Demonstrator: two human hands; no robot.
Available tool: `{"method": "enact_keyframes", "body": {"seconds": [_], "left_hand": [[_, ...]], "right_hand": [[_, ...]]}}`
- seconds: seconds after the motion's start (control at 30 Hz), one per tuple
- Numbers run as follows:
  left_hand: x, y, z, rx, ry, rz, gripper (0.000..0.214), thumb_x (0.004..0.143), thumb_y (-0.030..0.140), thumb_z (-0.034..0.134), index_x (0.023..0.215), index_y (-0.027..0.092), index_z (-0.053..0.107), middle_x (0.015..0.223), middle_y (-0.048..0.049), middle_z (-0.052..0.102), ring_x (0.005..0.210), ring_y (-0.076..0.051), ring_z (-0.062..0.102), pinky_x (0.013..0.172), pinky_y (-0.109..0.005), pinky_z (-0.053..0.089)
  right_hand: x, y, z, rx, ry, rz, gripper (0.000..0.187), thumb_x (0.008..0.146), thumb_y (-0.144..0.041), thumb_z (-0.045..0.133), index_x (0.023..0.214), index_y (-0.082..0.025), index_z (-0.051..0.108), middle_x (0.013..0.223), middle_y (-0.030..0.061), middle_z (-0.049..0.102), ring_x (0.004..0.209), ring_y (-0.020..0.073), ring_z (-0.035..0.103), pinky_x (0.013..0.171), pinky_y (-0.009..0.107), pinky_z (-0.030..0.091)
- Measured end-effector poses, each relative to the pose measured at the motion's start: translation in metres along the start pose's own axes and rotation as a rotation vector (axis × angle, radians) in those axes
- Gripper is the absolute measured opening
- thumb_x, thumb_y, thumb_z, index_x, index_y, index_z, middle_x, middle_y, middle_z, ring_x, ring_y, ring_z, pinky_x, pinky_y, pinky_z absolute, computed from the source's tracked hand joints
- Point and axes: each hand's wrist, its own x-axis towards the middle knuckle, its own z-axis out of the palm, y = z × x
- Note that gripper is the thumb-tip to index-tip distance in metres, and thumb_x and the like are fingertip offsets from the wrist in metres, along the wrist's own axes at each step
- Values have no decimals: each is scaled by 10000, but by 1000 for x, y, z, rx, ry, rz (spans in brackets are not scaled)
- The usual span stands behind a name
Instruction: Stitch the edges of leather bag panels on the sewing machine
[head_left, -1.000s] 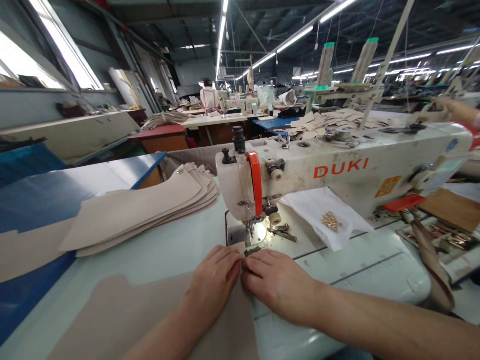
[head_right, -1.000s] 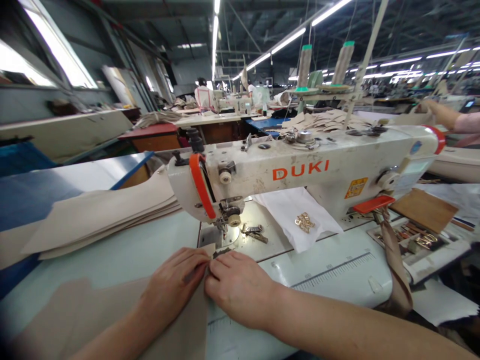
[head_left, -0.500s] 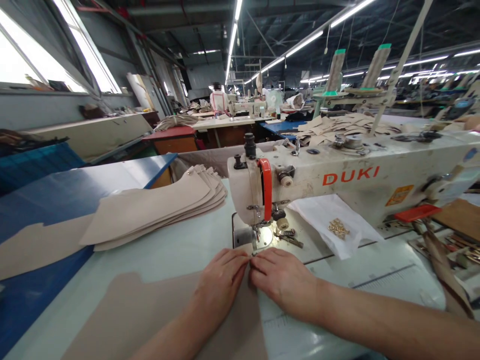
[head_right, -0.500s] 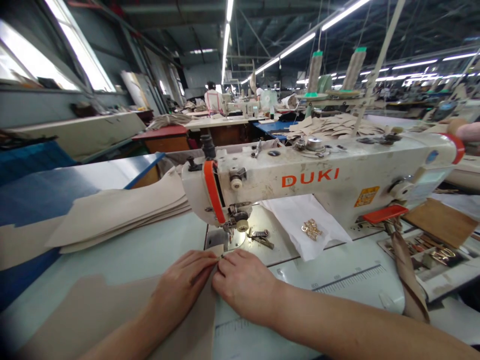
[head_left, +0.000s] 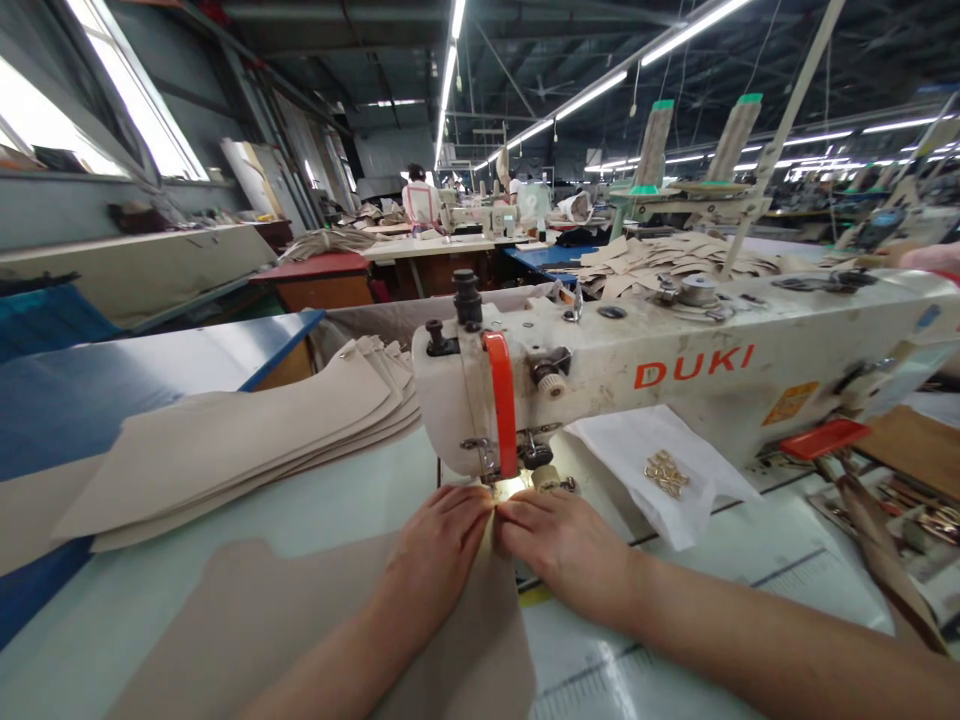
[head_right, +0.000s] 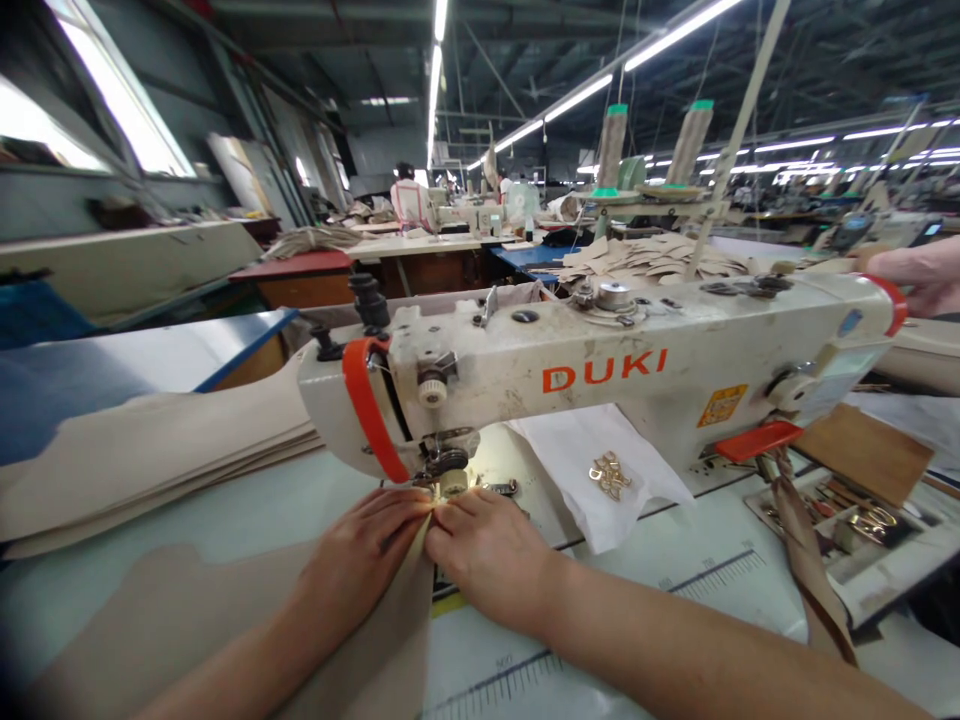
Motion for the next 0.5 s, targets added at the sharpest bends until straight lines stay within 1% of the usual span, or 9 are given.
{"method": "enact_keyframes", "body": {"seconds": [0.23,0.4,0.5], "left_hand": [[3,-4,1,3,1,-4,274,910,232,392,835,185,651,823,-39,699,784,-172,630,745,-310,544],[3,-5,1,-5,2,-28,259,900,229,411,835,195,660,822,-38,698,785,-172,628,753,-306,543],[3,-4,1,-6,20,-28,265,903,235,411,820,191,658,816,-38,699,777,-171,630,735,-297,546]], "right_hand": [[3,1,-1,-18,-21,7,60,877,-155,521,924,-146,558,1008,79,609,980,198,519,797,315,425],[3,2,-1,-20,-20,8,53,871,-155,531,917,-144,555,997,70,610,967,198,523,756,322,432],[2,3,0,-15,-16,6,51,869,-159,538,916,-147,555,1004,68,610,967,197,522,757,323,433]]}}
